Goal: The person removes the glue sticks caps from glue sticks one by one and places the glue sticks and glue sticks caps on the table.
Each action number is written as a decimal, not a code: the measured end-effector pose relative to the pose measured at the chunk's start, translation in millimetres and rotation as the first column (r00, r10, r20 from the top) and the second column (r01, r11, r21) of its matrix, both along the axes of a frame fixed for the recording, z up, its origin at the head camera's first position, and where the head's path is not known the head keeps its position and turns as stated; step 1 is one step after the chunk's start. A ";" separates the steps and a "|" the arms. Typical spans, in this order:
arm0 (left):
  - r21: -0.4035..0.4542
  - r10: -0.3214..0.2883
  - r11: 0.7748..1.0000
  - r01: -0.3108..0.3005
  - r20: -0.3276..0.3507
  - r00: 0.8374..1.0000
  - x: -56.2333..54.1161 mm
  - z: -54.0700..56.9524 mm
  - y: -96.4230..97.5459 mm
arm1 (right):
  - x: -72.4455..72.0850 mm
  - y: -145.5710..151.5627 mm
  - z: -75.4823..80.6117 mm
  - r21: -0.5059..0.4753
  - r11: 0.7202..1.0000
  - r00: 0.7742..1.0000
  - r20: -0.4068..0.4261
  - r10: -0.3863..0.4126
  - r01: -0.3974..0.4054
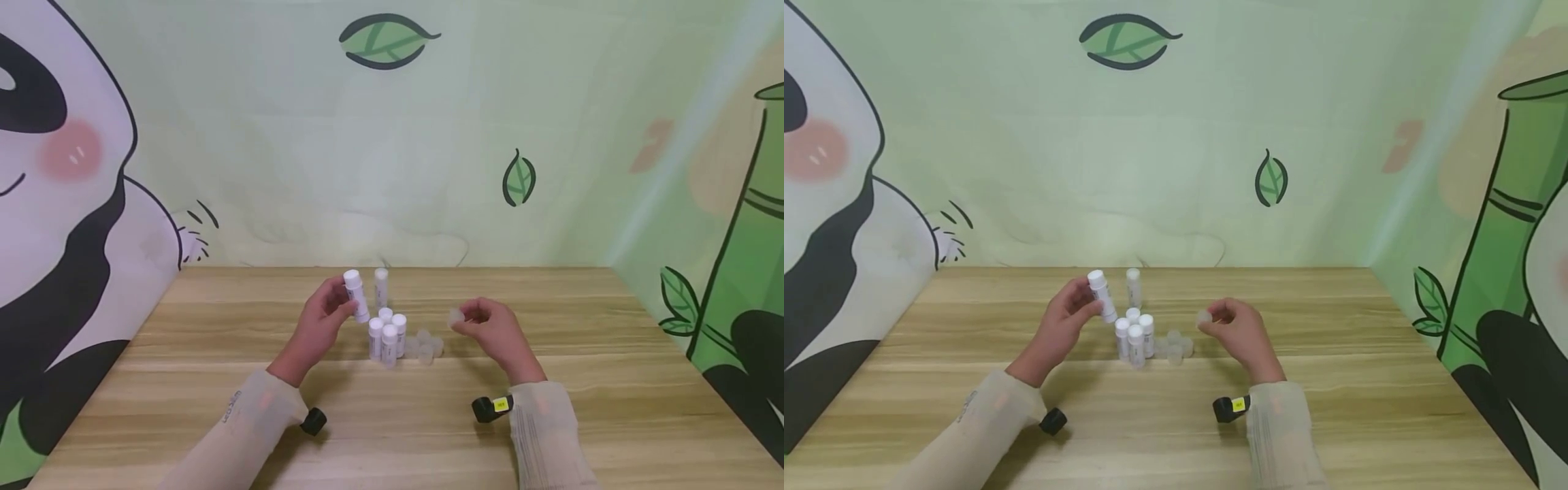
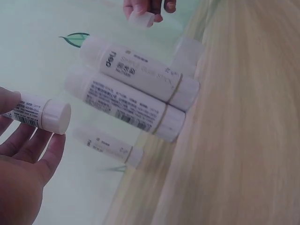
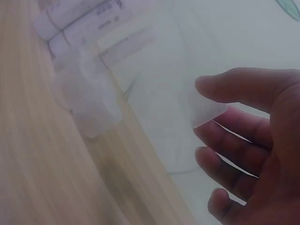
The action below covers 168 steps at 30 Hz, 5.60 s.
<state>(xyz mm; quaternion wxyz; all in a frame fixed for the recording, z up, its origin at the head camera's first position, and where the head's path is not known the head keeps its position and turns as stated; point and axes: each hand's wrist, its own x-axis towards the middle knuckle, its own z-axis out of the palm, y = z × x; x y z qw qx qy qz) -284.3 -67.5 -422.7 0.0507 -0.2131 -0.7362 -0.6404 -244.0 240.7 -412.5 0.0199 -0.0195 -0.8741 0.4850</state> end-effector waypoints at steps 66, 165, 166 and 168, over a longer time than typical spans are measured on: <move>-0.229 -0.102 0.964 0.134 0.146 0.984 -26.7 -39.4 8.1 | -2.8 -4.2 -26.6 0.195 0.948 0.957 0.200 0.211 -0.250; -0.163 -0.265 0.952 0.260 -0.007 0.964 38.3 51.2 22.7 | 44.1 -84.0 65.4 -0.047 0.991 0.896 -0.435 0.089 -0.122; -0.167 -0.265 0.951 0.260 -0.006 0.964 39.8 50.4 23.6 | 44.7 -85.3 65.0 -0.057 0.991 0.897 -0.434 0.085 -0.122; -0.171 -0.271 0.949 0.265 -0.013 0.963 42.4 49.1 25.6 | 45.8 -87.7 64.0 -0.079 0.989 0.900 -0.428 0.083 -0.129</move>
